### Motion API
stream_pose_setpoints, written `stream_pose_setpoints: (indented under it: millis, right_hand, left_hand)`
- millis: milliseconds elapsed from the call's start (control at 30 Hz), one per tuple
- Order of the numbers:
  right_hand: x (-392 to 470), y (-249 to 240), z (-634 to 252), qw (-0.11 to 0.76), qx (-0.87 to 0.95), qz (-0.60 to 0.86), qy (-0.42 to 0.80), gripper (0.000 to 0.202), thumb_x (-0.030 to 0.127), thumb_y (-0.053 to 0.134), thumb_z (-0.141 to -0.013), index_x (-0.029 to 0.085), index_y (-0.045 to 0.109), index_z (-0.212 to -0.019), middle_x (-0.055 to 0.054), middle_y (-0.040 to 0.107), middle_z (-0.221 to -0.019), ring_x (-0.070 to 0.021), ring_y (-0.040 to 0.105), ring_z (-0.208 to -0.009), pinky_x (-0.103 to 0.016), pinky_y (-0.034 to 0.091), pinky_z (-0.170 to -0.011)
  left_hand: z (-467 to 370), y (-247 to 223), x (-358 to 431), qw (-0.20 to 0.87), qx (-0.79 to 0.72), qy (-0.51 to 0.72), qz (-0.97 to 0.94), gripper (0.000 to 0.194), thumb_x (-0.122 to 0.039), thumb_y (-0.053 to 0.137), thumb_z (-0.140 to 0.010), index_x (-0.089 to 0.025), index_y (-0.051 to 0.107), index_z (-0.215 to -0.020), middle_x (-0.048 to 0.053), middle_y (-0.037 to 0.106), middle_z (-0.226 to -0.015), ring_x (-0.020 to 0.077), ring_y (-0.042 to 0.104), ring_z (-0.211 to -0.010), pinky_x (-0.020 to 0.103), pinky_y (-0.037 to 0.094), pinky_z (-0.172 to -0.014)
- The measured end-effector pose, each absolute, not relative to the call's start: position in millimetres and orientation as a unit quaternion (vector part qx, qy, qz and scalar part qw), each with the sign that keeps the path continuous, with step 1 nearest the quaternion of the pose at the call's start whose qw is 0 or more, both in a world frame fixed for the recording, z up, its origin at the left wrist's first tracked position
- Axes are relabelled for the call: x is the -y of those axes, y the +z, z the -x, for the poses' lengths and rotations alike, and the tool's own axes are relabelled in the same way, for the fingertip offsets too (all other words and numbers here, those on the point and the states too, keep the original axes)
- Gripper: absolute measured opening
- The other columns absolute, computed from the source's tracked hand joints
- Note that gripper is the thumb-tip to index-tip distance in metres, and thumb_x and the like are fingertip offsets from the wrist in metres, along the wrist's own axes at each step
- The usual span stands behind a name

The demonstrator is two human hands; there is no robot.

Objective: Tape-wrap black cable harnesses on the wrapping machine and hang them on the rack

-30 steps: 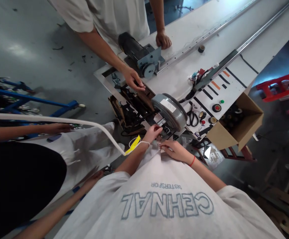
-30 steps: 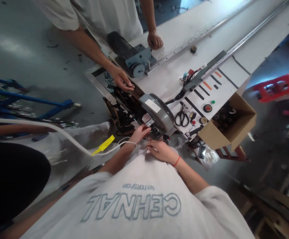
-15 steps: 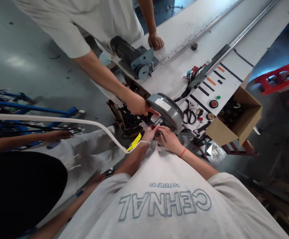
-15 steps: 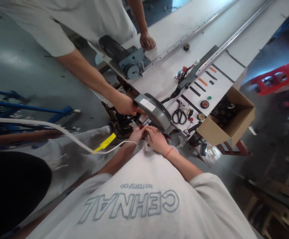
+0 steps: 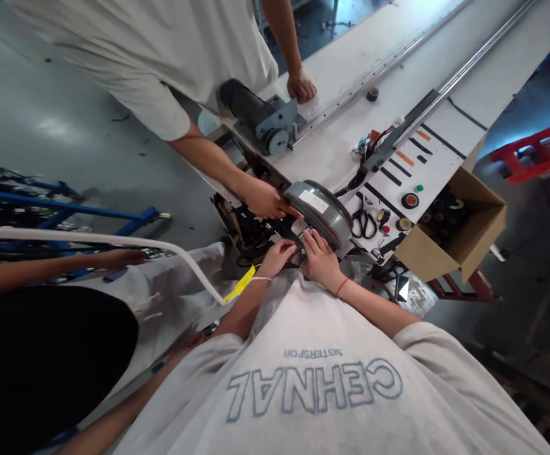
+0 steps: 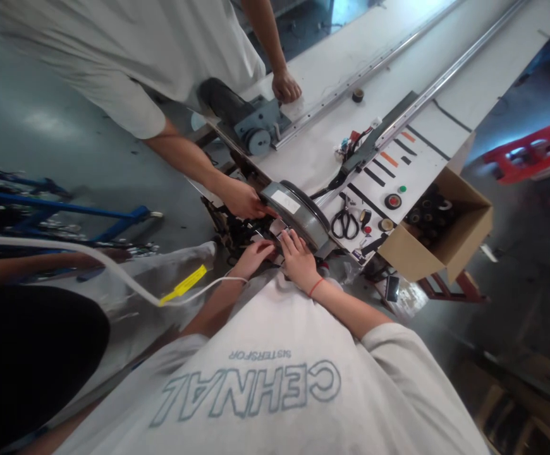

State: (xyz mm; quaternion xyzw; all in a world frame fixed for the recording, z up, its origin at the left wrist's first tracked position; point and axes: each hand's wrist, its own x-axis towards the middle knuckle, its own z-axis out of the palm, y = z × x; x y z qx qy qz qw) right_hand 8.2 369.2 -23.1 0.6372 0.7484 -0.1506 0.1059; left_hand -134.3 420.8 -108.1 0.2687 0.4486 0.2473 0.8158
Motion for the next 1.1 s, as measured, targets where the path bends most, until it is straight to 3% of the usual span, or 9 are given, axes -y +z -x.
stream_pose_setpoints:
  millis: [167,267,467,633,833,1000,1100]
  right_hand:
    - [-364,-22,-12,0.127,-0.737,-0.644,-0.16,0.064,0.015,0.049,-0.089,0.01,0.038,-0.152,-0.011,0.029,-0.159,-0.0362,0.021,-0.147,-0.05,0.033,-0.115]
    - [-365,-14,-18,0.107,-0.741,-0.636,-0.187,0.064,0.014,0.05,-0.087,0.009,0.04,-0.15,-0.014,0.034,-0.157,-0.0347,0.024,-0.146,-0.051,0.034,-0.116]
    - [-350,22,-32,-0.006,-0.753,-0.607,-0.254,0.042,0.017,0.045,-0.091,0.011,0.057,-0.131,-0.016,0.056,-0.136,-0.0265,0.047,-0.131,-0.047,0.04,-0.112]
    - [-332,36,-29,-0.034,-0.712,-0.636,-0.296,0.03,0.018,0.046,-0.093,0.016,0.062,-0.118,-0.015,0.061,-0.127,-0.0252,0.056,-0.119,-0.045,0.047,-0.103]
    - [-334,30,-18,-0.054,-0.699,-0.635,-0.325,0.028,0.017,0.046,-0.093,0.016,0.062,-0.116,-0.013,0.064,-0.122,-0.0227,0.059,-0.113,-0.037,0.048,-0.1]
    - [-347,23,-22,0.121,-0.59,-0.734,-0.314,0.018,0.021,0.051,-0.092,0.015,0.067,-0.097,-0.013,0.07,-0.096,-0.0211,0.066,-0.082,-0.027,0.046,-0.072]
    - [-347,25,-35,0.183,-0.532,-0.757,-0.332,0.014,0.025,0.056,-0.09,0.016,0.067,-0.09,-0.01,0.071,-0.086,-0.0199,0.066,-0.077,-0.025,0.041,-0.065]
  left_hand:
    - [147,-86,-437,0.671,-0.45,0.303,-0.506,0.007,-0.027,0.063,-0.084,-0.022,0.067,-0.086,0.007,0.065,-0.093,0.0231,0.059,-0.093,0.032,0.043,-0.094]
    - [137,-77,-451,0.589,-0.407,0.252,-0.651,0.01,-0.023,0.057,-0.088,-0.021,0.065,-0.083,0.009,0.065,-0.094,0.0258,0.056,-0.099,0.035,0.038,-0.1]
    - [122,-71,-476,0.47,-0.347,0.146,-0.798,0.013,-0.027,0.065,-0.086,-0.017,0.062,-0.079,0.013,0.063,-0.083,0.0302,0.059,-0.089,0.037,0.039,-0.087]
    - [126,-73,-489,0.53,-0.31,0.117,-0.781,0.019,-0.026,0.066,-0.084,-0.019,0.059,-0.068,0.007,0.06,-0.067,0.0235,0.06,-0.075,0.028,0.038,-0.073]
    - [132,-76,-511,0.57,-0.261,0.112,-0.771,0.023,-0.024,0.062,-0.085,-0.02,0.059,-0.062,0.002,0.058,-0.06,0.0175,0.052,-0.059,0.026,0.035,-0.065]
    - [149,-95,-493,0.686,-0.27,0.103,-0.668,0.043,-0.041,0.053,-0.092,-0.018,0.057,-0.056,0.002,0.053,-0.052,0.0143,0.046,-0.052,0.028,0.04,-0.063]
    - [141,-108,-449,0.768,-0.303,0.056,-0.562,0.04,-0.051,0.058,-0.089,-0.015,0.063,-0.07,0.004,0.062,-0.06,0.0175,0.056,-0.057,0.031,0.047,-0.065]
